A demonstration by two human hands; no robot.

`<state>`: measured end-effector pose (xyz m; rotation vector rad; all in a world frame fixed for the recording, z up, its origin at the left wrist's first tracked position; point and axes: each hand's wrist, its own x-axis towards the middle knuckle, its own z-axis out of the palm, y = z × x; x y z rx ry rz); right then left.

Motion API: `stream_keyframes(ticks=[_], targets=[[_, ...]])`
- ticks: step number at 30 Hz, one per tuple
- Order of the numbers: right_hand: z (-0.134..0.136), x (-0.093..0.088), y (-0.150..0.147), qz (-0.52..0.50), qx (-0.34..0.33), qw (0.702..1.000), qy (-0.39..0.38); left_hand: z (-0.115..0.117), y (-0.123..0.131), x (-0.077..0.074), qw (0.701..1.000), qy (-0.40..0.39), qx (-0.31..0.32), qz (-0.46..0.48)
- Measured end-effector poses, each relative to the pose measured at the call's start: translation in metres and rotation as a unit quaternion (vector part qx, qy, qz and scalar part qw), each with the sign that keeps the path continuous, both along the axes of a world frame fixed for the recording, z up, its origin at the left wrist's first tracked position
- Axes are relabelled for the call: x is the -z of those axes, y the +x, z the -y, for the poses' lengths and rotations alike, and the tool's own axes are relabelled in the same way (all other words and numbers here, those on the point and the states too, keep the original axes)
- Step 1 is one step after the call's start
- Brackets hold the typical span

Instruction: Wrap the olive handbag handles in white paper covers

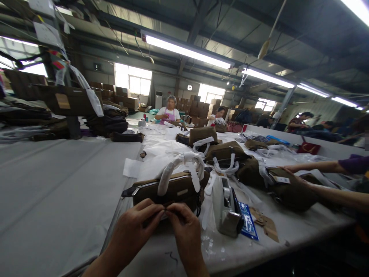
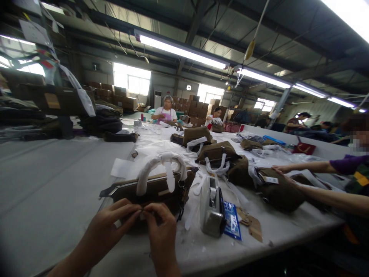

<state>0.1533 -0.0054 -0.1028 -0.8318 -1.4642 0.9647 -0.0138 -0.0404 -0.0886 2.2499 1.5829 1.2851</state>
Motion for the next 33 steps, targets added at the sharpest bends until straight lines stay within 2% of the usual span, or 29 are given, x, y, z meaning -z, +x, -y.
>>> stream_keyframes(ticks=[4,11,16,25,33], targets=[[0.0005,-0.0031,0.0013,0.03,0.004,0.999,0.023,0.0007,-0.0008,-0.0021,1.0,-0.016,0.0,-0.005],[0.0027,-0.0036,-0.0002,0.0,-0.002,1.0,-0.009,0.002,-0.0011,-0.0076,0.999,-0.041,0.014,0.002],[0.0026,-0.0031,0.0003,-0.003,0.006,1.0,-0.025,0.0023,-0.0012,-0.0062,0.999,-0.046,0.002,0.011],[0.0011,-0.0033,0.0018,0.005,-0.013,1.0,-0.006,0.0013,-0.0022,-0.0036,0.999,-0.045,0.007,0.005],[0.001,0.0028,-0.0005,0.003,-0.006,1.0,-0.025,-0.0007,-0.0004,0.0005,0.998,-0.021,-0.013,0.06]])
